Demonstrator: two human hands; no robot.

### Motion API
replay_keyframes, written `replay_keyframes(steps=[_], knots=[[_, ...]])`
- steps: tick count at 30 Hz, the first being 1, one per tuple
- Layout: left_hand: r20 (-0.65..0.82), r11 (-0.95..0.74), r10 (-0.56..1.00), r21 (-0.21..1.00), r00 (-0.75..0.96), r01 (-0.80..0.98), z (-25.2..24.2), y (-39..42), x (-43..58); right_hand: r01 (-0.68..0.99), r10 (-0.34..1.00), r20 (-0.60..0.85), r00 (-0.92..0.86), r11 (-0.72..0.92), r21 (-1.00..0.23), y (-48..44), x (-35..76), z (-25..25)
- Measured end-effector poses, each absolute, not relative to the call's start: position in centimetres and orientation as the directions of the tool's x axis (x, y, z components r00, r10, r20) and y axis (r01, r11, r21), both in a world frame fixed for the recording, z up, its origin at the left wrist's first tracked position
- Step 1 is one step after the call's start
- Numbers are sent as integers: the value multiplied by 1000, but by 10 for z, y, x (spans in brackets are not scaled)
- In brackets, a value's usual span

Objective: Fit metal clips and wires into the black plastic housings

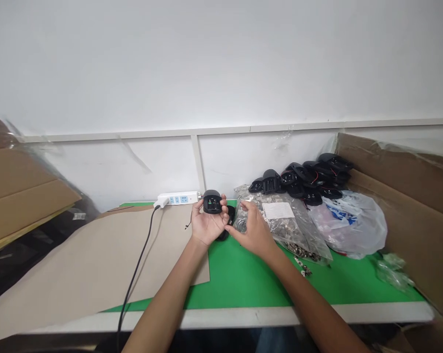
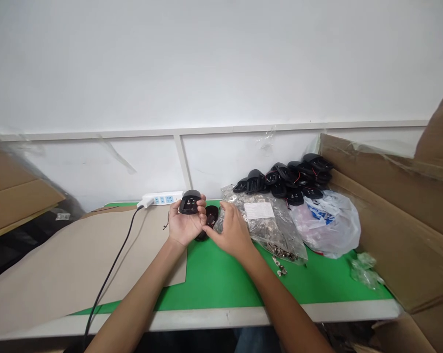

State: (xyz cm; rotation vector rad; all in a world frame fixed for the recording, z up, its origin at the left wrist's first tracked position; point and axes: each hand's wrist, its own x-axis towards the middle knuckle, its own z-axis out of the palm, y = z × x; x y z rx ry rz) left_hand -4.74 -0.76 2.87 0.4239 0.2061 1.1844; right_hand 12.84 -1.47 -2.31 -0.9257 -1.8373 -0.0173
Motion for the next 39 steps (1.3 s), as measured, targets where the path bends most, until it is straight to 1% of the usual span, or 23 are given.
replay_keyframes(steps=[4, 6, 12, 17, 23, 29, 31, 33, 36, 39], knots=[[16, 379, 908, 392, 418, -838, 27, -8, -46, 595, 598, 781, -181, 699, -397, -16, 128, -22], [4, 395, 902, 397, 432, -829, 26, -8, -44, 594, 608, 773, -182, 694, -406, -17, 128, -22], [30, 386, 888, 496, 459, -778, 25, -9, -41, 593, 611, 768, -192, 696, -405, -17, 129, -21], [60, 385, 873, 524, 484, -759, 25, -8, -41, 594, 606, 770, -198, 699, -398, -17, 130, -19], [72, 346, 897, 501, 436, -793, 26, -6, -40, 574, 616, 768, -174, 697, -429, -17, 132, -17], [29, 291, 936, 494, 350, -819, 26, -5, -39, 591, 608, 769, -198, 700, -401, -16, 131, -20], [37, 257, 946, 521, 322, -814, 24, -3, -39, 589, 604, 772, -200, 703, -398, -16, 130, -21], [64, 201, 956, 573, 287, -795, 20, 0, -38, 566, 606, 774, -182, 709, -422, -16, 130, -21], [144, 59, 965, 692, 218, -719, 13, 2, -32, 473, 664, 739, -113, 690, -548, -17, 130, -19], [192, -29, 959, 799, 210, -601, 8, 2, -25, 312, 721, 684, -108, 678, -665, -18, 130, -14]])
